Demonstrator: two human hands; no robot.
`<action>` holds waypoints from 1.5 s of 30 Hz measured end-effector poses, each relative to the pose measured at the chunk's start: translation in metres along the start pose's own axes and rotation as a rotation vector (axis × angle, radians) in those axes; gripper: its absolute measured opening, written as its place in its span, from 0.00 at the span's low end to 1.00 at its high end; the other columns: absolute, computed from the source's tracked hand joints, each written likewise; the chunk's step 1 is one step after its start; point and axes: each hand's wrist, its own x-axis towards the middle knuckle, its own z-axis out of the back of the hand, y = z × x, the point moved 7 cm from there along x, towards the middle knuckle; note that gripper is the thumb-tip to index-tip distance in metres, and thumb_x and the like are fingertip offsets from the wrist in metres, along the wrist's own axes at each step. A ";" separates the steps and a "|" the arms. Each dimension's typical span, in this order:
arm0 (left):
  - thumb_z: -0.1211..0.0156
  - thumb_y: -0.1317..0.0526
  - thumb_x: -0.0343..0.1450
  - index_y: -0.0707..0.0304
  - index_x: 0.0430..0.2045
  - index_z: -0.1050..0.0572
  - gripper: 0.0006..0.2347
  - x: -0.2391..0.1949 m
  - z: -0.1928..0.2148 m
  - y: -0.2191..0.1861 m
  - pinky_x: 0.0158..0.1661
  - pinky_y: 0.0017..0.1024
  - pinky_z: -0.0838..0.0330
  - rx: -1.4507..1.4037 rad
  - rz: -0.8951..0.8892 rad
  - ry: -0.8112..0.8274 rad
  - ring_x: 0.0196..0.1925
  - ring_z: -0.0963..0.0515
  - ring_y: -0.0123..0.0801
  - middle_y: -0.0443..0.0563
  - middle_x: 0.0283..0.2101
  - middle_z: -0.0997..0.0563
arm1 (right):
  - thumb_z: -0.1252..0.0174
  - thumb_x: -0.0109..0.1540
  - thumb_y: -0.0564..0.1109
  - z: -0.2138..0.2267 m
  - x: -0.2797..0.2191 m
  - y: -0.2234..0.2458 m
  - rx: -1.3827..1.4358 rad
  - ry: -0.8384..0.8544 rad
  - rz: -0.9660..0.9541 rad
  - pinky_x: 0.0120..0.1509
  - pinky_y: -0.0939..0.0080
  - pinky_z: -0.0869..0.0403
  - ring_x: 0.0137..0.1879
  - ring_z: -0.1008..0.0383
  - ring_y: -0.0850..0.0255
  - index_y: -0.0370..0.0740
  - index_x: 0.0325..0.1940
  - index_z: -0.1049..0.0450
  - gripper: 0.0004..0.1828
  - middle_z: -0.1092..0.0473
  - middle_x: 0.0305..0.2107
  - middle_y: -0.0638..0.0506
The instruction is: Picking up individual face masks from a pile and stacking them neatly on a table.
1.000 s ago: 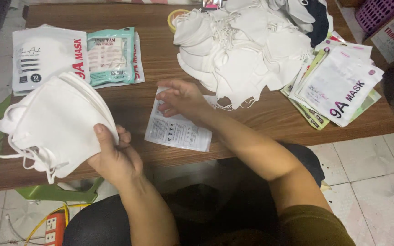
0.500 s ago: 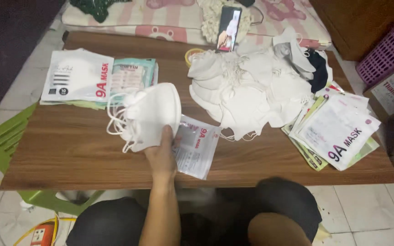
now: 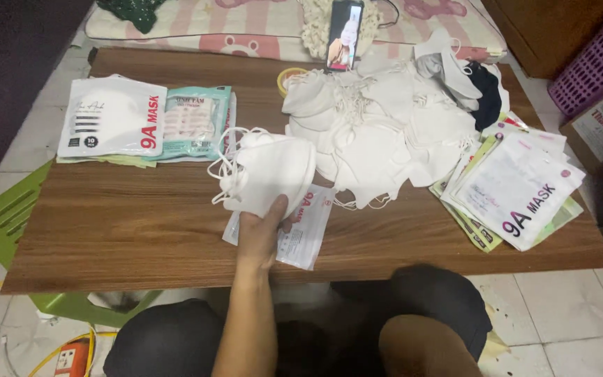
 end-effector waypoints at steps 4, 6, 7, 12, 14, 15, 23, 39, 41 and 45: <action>0.40 0.72 0.70 0.80 0.51 0.26 0.15 0.001 0.004 0.005 0.28 0.24 0.23 0.127 0.021 0.208 0.27 0.22 0.32 0.60 0.36 0.18 | 0.36 0.67 0.50 -0.168 0.218 -0.216 0.393 -1.071 -0.278 0.38 0.66 0.27 0.34 0.29 0.63 0.24 0.58 0.27 0.25 0.27 0.43 0.43; 0.37 0.71 0.69 0.80 0.45 0.24 0.12 -0.004 0.004 -0.001 0.25 0.23 0.27 0.250 0.011 0.239 0.25 0.20 0.33 0.60 0.32 0.18 | 0.28 0.53 0.42 -0.007 0.200 -0.081 0.551 -0.885 0.384 0.57 0.61 0.30 0.51 0.30 0.58 0.31 0.61 0.29 0.34 0.29 0.52 0.44; 0.35 0.70 0.69 0.81 0.40 0.21 0.10 -0.008 0.004 -0.004 0.22 0.23 0.30 0.371 0.005 0.266 0.24 0.19 0.34 0.60 0.29 0.17 | 0.20 0.39 0.35 0.061 0.139 0.014 0.669 -0.629 1.033 0.77 0.55 0.33 0.69 0.31 0.52 0.37 0.64 0.31 0.49 0.31 0.61 0.45; 0.36 0.66 0.68 0.68 0.22 0.21 0.05 -0.012 -0.021 0.001 0.29 0.29 0.24 0.667 -0.014 0.464 0.22 0.21 0.36 0.59 0.18 0.18 | 0.20 0.43 0.46 0.013 0.224 0.001 0.440 -0.124 0.826 0.72 0.35 0.35 0.68 0.34 0.35 0.38 0.74 0.40 0.58 0.32 0.62 0.33; 0.38 0.71 0.66 0.73 0.35 0.21 0.07 -0.015 -0.024 0.018 0.33 0.34 0.16 0.627 0.113 0.462 0.30 0.14 0.41 0.66 0.27 0.15 | 0.21 0.45 0.48 -0.012 0.239 -0.017 0.428 0.064 0.679 0.73 0.34 0.36 0.68 0.34 0.34 0.40 0.74 0.40 0.56 0.31 0.62 0.34; 0.37 0.65 0.68 0.74 0.38 0.21 0.10 -0.021 -0.036 0.014 0.37 0.43 0.18 0.808 0.039 0.523 0.38 0.14 0.51 0.70 0.32 0.16 | 0.22 0.47 0.47 -0.027 0.251 -0.033 0.416 0.133 0.603 0.72 0.35 0.35 0.67 0.31 0.36 0.41 0.73 0.37 0.52 0.30 0.60 0.35; 0.36 0.59 0.70 0.74 0.53 0.25 0.20 0.008 -0.018 0.027 0.52 0.56 0.24 1.015 -0.005 0.487 0.52 0.20 0.70 0.76 0.43 0.18 | 0.40 0.63 0.40 -0.055 0.301 -0.106 0.529 0.156 0.345 0.73 0.39 0.34 0.57 0.22 0.42 0.38 0.63 0.26 0.23 0.22 0.48 0.35; 0.27 0.45 0.63 0.64 0.50 0.24 0.27 0.033 -0.009 0.105 0.54 0.47 0.27 1.534 -0.228 0.265 0.59 0.27 0.57 0.63 0.51 0.24 | 0.30 0.44 0.27 -0.075 0.358 -0.183 1.684 -0.242 0.151 0.62 0.40 0.22 0.57 0.22 0.44 0.39 0.62 0.30 0.42 0.24 0.52 0.44; 0.28 0.44 0.63 0.66 0.53 0.25 0.30 0.026 -0.019 0.095 0.54 0.48 0.27 1.539 -0.194 0.275 0.60 0.27 0.58 0.64 0.52 0.25 | 0.30 0.43 0.26 -0.076 0.358 -0.182 1.694 -0.246 0.138 0.62 0.39 0.21 0.56 0.22 0.44 0.39 0.61 0.29 0.42 0.24 0.51 0.44; 0.28 0.40 0.60 0.70 0.52 0.27 0.35 0.017 -0.038 0.083 0.50 0.52 0.25 1.617 -0.210 0.278 0.56 0.26 0.62 0.68 0.48 0.25 | 0.30 0.46 0.27 -0.082 0.360 -0.183 1.636 -0.224 0.116 0.62 0.40 0.22 0.57 0.23 0.45 0.39 0.62 0.30 0.40 0.24 0.52 0.44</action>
